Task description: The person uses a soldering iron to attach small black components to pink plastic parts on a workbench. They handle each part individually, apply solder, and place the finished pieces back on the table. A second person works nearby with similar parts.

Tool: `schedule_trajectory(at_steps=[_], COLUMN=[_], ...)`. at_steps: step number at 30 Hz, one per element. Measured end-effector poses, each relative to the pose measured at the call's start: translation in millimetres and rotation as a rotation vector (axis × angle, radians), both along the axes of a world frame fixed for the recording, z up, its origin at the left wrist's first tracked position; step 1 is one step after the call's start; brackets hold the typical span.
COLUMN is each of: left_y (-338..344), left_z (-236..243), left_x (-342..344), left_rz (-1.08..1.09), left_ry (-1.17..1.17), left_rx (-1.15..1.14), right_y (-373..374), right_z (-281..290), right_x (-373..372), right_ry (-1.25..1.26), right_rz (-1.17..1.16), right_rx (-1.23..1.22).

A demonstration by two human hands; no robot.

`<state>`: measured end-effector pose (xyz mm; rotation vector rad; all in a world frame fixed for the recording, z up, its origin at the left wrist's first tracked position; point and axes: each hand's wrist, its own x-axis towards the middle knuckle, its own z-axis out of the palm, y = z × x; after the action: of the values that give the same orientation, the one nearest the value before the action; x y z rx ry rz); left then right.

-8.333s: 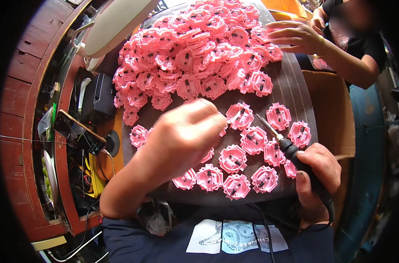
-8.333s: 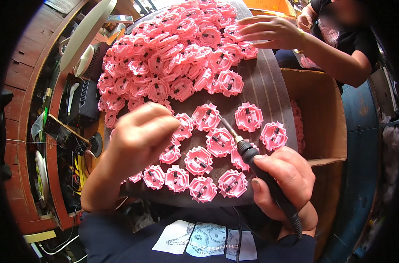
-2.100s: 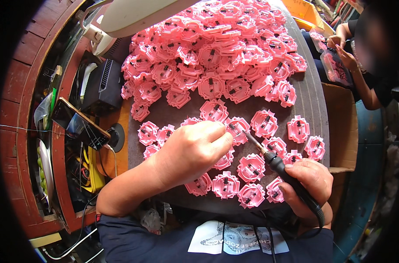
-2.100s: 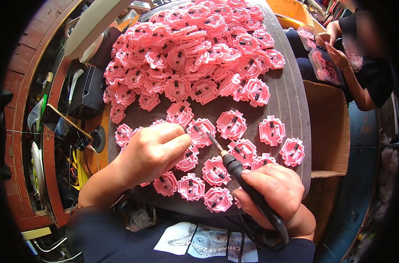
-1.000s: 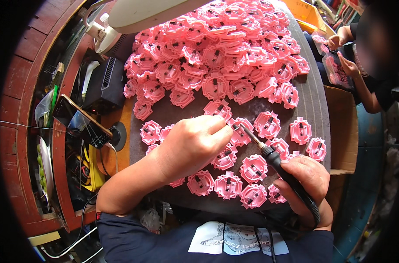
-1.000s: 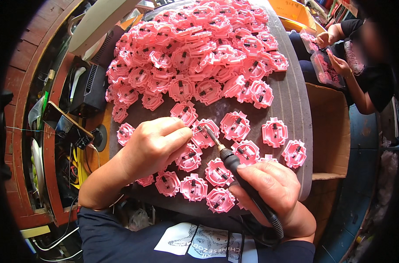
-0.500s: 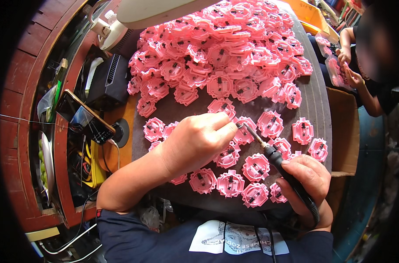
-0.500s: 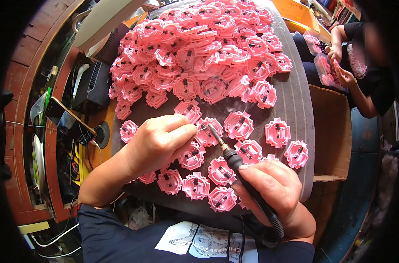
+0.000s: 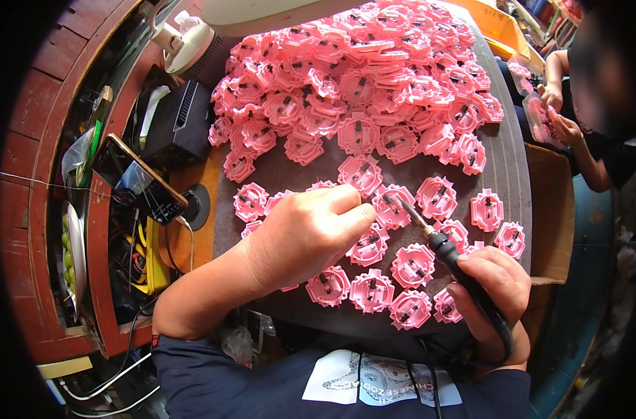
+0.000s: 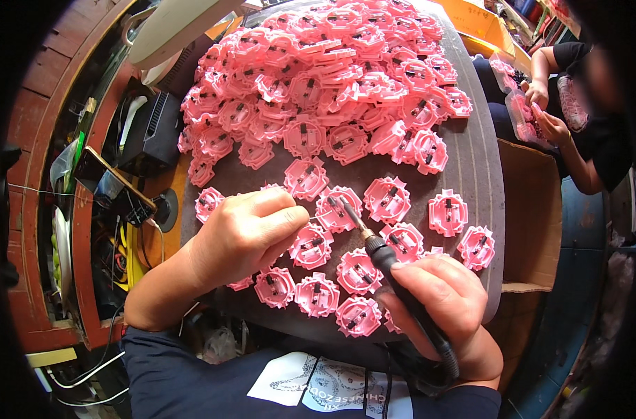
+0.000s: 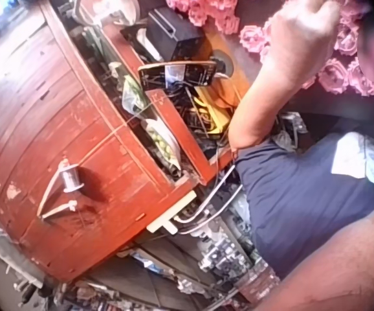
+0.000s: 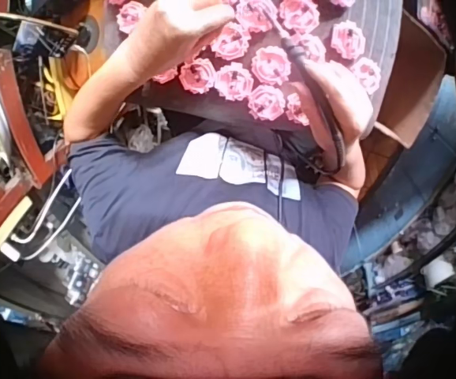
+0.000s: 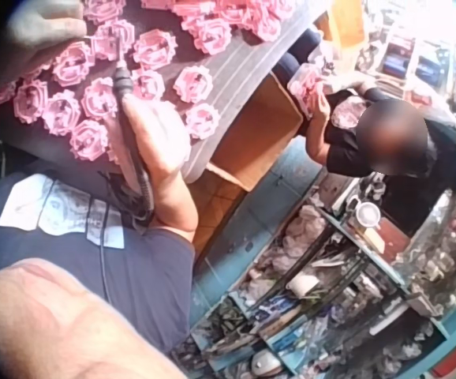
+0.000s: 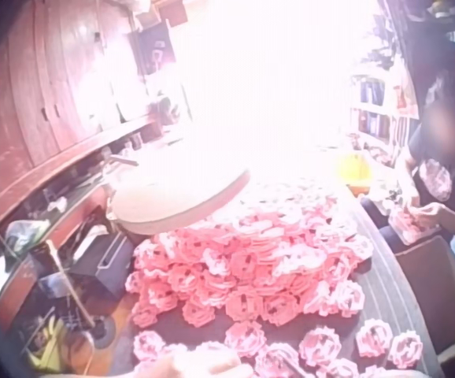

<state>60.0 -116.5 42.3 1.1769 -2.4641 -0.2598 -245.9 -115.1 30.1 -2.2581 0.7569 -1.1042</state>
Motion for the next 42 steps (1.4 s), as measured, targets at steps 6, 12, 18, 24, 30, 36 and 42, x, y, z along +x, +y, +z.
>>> schedule_trajectory(at_steps=[6, 12, 18, 24, 30, 36, 42], left_y=[-1, 0, -1, -1, -2, -5, -2], left_z=[-8, -6, -9, -10, -13, -12, -11], left_x=[-2, -5, -5, -6, -6, -8, -5], left_rz=[-0.045, -0.065, -0.062, -0.063, -0.066, -0.064, -0.044], left_ry=[0.034, 0.010, 0.002, -0.006, -0.003, -0.007, -0.004], left_rx=[-0.027, -0.012, -0.019, 0.000, -0.010, -0.003, -0.029], right_y=[2, 3, 1, -2, -2, -2, 2], right_z=[2, 1, -1, -2, -1, -3, -3], right_x=[-4, -4, -3, -3, -3, -4, -6], right_ry=[-0.014, -0.023, -0.041, -0.035, -0.035, -0.033, -0.030], right_rz=[-0.006, 0.005, 0.031, 0.050, 0.042, 0.045, 0.013], right_rx=[-0.011, -0.017, -0.031, -0.048, -0.056, -0.053, -0.045])
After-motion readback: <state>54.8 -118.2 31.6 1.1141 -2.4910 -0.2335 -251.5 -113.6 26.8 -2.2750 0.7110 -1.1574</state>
